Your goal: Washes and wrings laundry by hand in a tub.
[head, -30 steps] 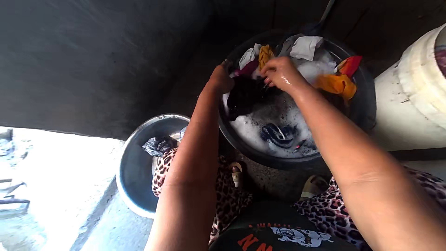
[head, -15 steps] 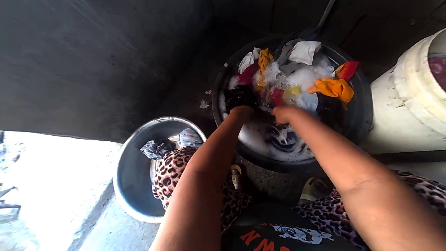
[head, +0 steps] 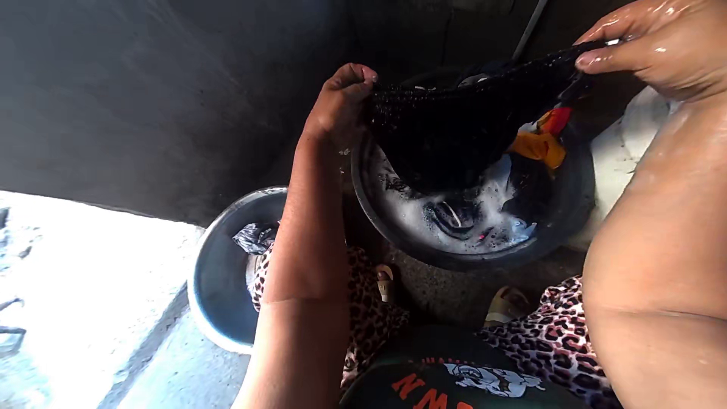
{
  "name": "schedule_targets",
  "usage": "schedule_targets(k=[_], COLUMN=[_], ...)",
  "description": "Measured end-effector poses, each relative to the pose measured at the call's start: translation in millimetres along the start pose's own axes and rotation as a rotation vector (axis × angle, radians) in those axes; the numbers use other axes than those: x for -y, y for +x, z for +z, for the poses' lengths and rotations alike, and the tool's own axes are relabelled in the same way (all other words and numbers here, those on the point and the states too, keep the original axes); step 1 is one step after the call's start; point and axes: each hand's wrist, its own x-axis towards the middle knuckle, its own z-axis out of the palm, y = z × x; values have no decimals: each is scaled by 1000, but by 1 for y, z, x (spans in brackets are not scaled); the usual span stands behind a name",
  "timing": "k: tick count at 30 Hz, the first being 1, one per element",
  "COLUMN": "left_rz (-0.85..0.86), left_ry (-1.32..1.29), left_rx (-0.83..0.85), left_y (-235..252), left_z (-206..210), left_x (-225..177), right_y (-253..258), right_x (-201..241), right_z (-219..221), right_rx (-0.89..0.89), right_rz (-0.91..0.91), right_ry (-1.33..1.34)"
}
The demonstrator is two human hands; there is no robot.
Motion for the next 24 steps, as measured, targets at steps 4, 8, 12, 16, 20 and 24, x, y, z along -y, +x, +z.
schedule_targets(k=[4, 8, 12, 16, 20, 24], left_rz=[103, 47, -394, -583, -702, -739], left_ry=[-59, 399, 1090, 1262, 1375, 1329], left_rx=[53, 91, 319, 395, 479, 560], left_y=[-1, -4, 8, 1, 4, -4], left_z=[2, 0, 43, 107, 131, 132], left_x=[-10, -15, 59, 150, 174, 178], right_y=[-3, -1, 22, 15, 5, -4], right_x=[-12, -10, -18, -72, -81, -96], right_z=[-15, -9, 97, 215, 247, 260], right_rx=[-29, -34, 424, 754, 722, 702], right_rz=[-10, -40, 108, 400, 540, 532], right_ry=[2, -173, -382, -596, -571, -512])
